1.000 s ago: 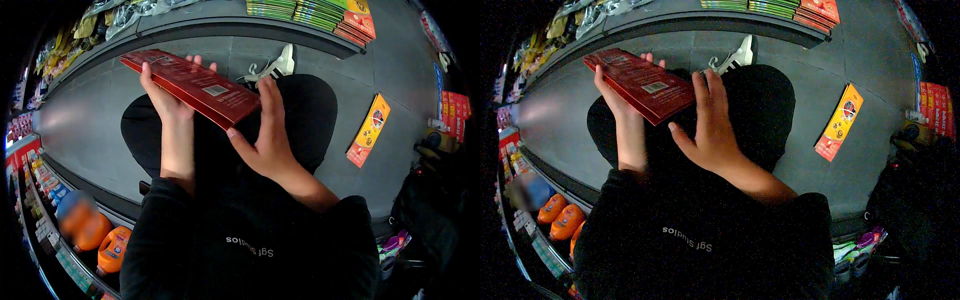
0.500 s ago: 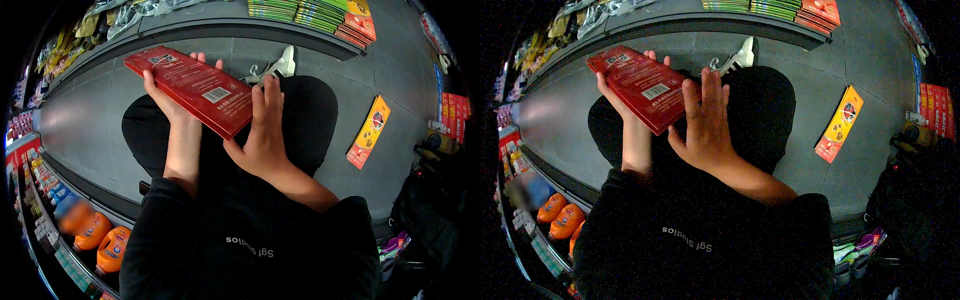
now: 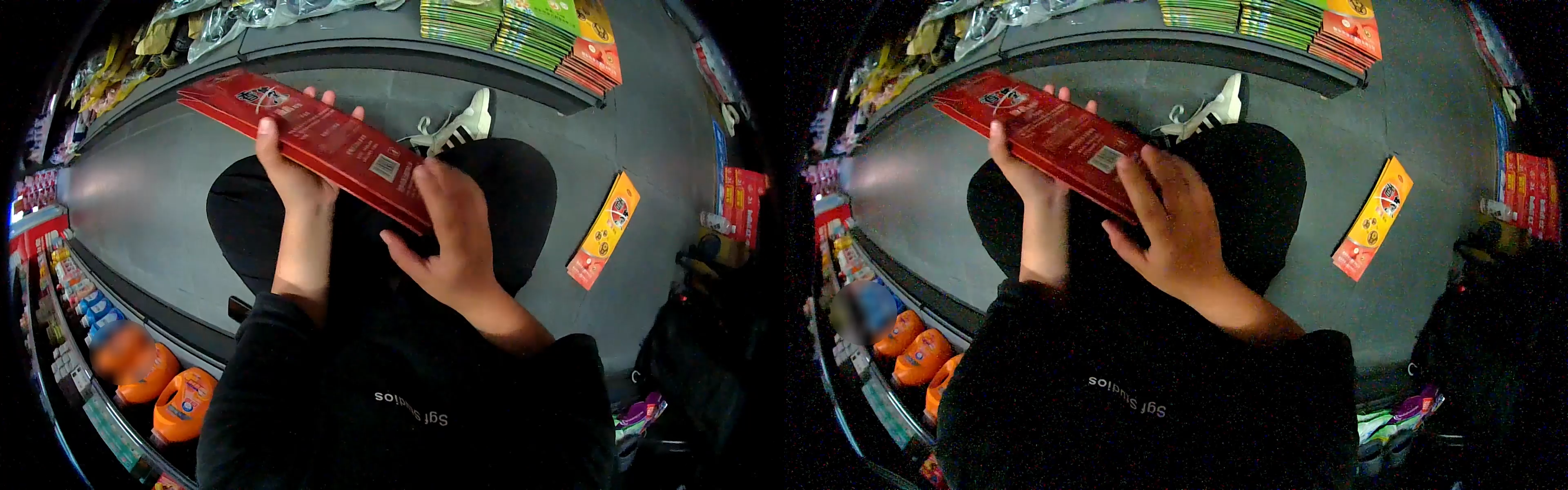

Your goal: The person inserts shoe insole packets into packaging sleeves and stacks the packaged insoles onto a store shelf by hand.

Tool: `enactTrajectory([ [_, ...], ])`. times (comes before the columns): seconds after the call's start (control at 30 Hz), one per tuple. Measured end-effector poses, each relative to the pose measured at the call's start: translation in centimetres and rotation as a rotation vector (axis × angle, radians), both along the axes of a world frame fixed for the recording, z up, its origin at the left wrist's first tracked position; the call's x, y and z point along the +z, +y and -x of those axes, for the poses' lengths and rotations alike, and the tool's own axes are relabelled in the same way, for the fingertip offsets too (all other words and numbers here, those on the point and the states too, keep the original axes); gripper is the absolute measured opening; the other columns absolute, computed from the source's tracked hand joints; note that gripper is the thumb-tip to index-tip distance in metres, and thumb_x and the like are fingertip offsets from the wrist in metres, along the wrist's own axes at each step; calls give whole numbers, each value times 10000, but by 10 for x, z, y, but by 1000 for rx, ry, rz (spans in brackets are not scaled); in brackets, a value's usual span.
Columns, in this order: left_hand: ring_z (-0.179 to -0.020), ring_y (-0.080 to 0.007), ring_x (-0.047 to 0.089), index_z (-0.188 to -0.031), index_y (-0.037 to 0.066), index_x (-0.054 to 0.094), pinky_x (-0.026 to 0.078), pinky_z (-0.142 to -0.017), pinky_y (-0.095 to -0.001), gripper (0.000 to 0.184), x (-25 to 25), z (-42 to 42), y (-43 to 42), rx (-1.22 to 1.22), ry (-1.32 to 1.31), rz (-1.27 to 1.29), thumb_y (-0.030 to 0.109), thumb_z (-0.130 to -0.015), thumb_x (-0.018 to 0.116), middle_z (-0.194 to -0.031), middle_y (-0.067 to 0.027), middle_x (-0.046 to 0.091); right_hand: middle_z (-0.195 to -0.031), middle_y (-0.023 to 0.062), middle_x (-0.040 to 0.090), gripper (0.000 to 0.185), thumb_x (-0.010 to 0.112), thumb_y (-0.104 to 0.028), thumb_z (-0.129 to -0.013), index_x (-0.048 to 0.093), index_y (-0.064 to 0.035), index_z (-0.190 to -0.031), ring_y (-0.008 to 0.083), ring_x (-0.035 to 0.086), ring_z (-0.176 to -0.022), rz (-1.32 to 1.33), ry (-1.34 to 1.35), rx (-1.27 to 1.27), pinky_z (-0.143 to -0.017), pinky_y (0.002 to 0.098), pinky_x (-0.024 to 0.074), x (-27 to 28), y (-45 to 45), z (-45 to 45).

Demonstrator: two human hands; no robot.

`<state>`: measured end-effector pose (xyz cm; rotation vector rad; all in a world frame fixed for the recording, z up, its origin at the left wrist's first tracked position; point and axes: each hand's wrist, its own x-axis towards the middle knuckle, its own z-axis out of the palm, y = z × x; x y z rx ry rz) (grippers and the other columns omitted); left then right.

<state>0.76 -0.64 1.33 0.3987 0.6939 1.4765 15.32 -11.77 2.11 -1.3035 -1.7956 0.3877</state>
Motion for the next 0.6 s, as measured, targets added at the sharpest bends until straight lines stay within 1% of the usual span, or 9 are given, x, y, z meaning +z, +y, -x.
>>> enactTrajectory([
  [0.03, -1116, -315, 455, -1236, 38, 338, 363, -932, -594, 705, -1, -2, -1, 34, 105, 1, 551, -773, 477, -1177, -152, 461, -1158, 155, 512, 628, 677, -157, -724, 393, -48, -1274, 345, 525, -998, -15, -63, -20, -865, 432, 411, 4, 2, 0],
  [0.13, -1093, -299, 461, -1238, 53, 311, 424, -870, -576, 634, -1, -3, -2, 60, 217, -33, 456, -800, 528, -1146, -127, 457, -1093, 131, 548, 564, 660, -149, -738, 432, -63, -1246, 327, 545, -945, 116, -137, -107, -765, 379, 473, 4, 6, 8],
  [0.17, -1070, -289, 471, -1216, 66, 322, 435, -855, -568, 587, 1, -2, 0, 65, 285, -47, 430, -807, 533, -1128, -118, 460, -994, 100, 592, 515, 650, -136, -742, 465, -78, -1220, 276, 580, -849, 25, -180, -165, -639, 328, 498, -1, 10, 8],
  [0.3, -998, -257, 506, -1153, 119, 344, 464, -810, -536, 463, 11, 2, 0, 115, 405, -49, 343, -816, 570, -1089, -94, 467, -865, 79, 621, 485, 647, -171, -726, 478, -83, -1172, 265, 604, -722, 89, -265, -154, -545, 351, 512, 2, 14, 2],
  [0.37, -995, -254, 506, -1157, 125, 342, 466, -804, -533, 465, 15, 2, -1, 102, 423, -64, 334, -814, 577, -1086, -91, 464, -718, 42, 602, 396, 635, -148, -751, 543, -86, -1130, 199, 581, -595, 60, -261, -141, -486, 315, 466, 8, 18, 4],
  [0.43, -969, -220, 485, -1311, 182, 198, 470, -748, -478, 665, 19, 1, 0, 70, 424, -56, 262, -800, 617, -1077, -59, 422, -681, 43, 588, 361, 627, -151, -756, 557, -85, -1104, 201, 575, -570, 46, -302, -135, -473, 315, 460, 5, 15, 5],
  [0.53, -970, -238, 476, -1321, 189, 187, 463, -743, -473, 708, 30, -1, 0, -58, 514, 27, 277, -786, 641, -1064, -65, 414, -601, 51, 556, 289, 614, -138, -767, 581, -78, -1047, 204, 564, -519, 37, -307, -126, -449, 314, 449, 0, 7, 5],
  [0.57, -1004, -264, 457, -1361, 204, 137, 443, -770, -499, 795, 29, -1, 0, -95, 567, 25, 363, -778, 653, -1140, -83, 404, -606, 54, 561, 281, 615, -136, -771, 583, -76, -1043, 208, 569, -525, 74, -268, -108, -451, 318, 450, 1, 3, 4],
  [0.6, -1004, -264, 457, -1361, 204, 137, 443, -770, -499, 795, 31, -2, -1, -96, 564, 13, 363, -778, 653, -1140, -83, 404, -610, 57, 566, 274, 616, -134, -774, 586, -73, -1039, 212, 574, -531, 109, -229, -89, -453, 322, 450, 2, 0, 3],
])
